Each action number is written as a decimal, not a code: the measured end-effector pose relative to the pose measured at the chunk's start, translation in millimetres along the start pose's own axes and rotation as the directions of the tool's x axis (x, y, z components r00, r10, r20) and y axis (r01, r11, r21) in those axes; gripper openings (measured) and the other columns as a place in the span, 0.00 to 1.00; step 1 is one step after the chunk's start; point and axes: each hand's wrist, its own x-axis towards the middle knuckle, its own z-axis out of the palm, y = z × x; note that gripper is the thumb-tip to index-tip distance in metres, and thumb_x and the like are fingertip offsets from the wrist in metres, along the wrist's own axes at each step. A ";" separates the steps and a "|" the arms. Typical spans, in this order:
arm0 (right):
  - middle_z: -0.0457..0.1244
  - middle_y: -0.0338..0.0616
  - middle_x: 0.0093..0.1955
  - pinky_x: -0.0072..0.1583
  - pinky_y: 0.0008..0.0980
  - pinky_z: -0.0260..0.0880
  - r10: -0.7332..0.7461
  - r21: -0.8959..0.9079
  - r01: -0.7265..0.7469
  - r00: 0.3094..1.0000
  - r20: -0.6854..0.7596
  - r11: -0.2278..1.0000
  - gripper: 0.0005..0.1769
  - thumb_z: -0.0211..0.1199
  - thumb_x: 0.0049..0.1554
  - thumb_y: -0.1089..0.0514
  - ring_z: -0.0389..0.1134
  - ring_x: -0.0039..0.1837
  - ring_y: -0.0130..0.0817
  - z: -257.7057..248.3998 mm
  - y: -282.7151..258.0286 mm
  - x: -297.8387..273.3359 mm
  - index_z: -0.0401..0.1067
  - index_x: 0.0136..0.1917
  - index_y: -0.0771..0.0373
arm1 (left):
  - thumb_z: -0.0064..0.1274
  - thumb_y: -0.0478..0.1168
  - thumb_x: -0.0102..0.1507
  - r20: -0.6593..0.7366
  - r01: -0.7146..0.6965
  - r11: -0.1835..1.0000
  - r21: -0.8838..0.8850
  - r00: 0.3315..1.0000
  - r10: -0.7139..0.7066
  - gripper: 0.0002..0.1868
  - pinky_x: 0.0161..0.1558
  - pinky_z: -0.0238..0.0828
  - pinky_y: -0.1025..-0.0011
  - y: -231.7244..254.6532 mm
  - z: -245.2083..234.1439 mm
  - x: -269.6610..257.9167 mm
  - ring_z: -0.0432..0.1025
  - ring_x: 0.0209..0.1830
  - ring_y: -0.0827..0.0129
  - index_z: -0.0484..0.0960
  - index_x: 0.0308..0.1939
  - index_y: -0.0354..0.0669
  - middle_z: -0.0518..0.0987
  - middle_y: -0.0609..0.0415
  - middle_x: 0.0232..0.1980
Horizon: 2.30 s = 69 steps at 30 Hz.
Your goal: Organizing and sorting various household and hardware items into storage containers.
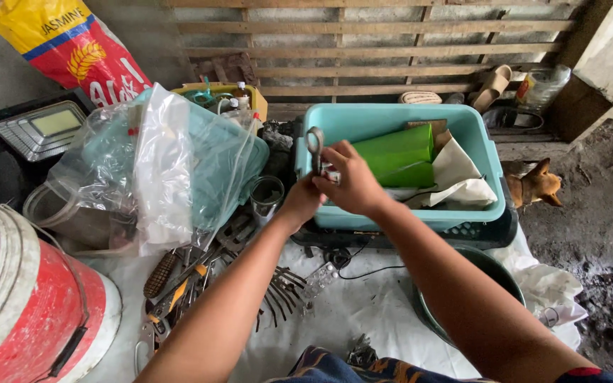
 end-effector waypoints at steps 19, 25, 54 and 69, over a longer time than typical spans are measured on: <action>0.62 0.52 0.64 0.62 0.55 0.60 0.630 -0.581 -0.650 0.724 -0.279 0.490 0.49 0.75 0.37 0.23 0.52 0.70 0.59 -73.7 164.2 -40.0 0.74 0.64 0.51 | 0.49 0.50 0.69 -0.493 0.254 0.965 -0.060 0.834 -0.250 0.13 0.27 0.65 0.77 74.5 -44.6 -31.0 0.68 0.26 0.78 0.72 0.43 0.44 0.74 0.62 0.32; 0.71 0.51 0.53 0.66 0.58 0.55 0.636 -0.384 -0.719 0.693 -0.340 0.579 0.32 0.68 0.54 0.31 0.55 0.69 0.58 -58.5 179.9 -50.5 0.77 0.59 0.55 | 0.52 0.47 0.68 -0.395 0.184 0.982 -0.034 0.901 -0.183 0.12 0.33 0.73 0.76 33.5 -46.5 -13.8 0.72 0.33 0.77 0.78 0.46 0.43 0.81 0.60 0.40; 0.59 0.39 0.44 0.50 0.31 0.67 0.370 0.559 -0.272 0.927 -0.067 0.783 0.10 0.64 0.61 0.55 0.63 0.46 0.29 11.0 12.9 -8.5 0.67 0.42 0.61 | 0.50 0.81 0.49 -0.495 -0.161 0.760 -0.629 0.838 -0.232 0.59 0.63 0.63 0.36 96.5 -137.1 -91.7 0.56 0.76 0.46 0.58 0.75 0.53 0.62 0.47 0.76; 0.68 0.43 0.48 0.53 0.37 0.70 -0.261 0.063 0.272 0.954 -0.146 0.960 0.08 0.67 0.54 0.66 0.70 0.49 0.41 78.0 -84.5 55.2 0.72 0.46 0.60 | 0.23 0.71 0.66 -0.696 -0.299 0.667 -0.682 0.546 -0.466 0.40 0.58 0.68 0.31 159.4 -256.4 -156.7 0.74 0.62 0.48 0.70 0.68 0.51 0.76 0.45 0.66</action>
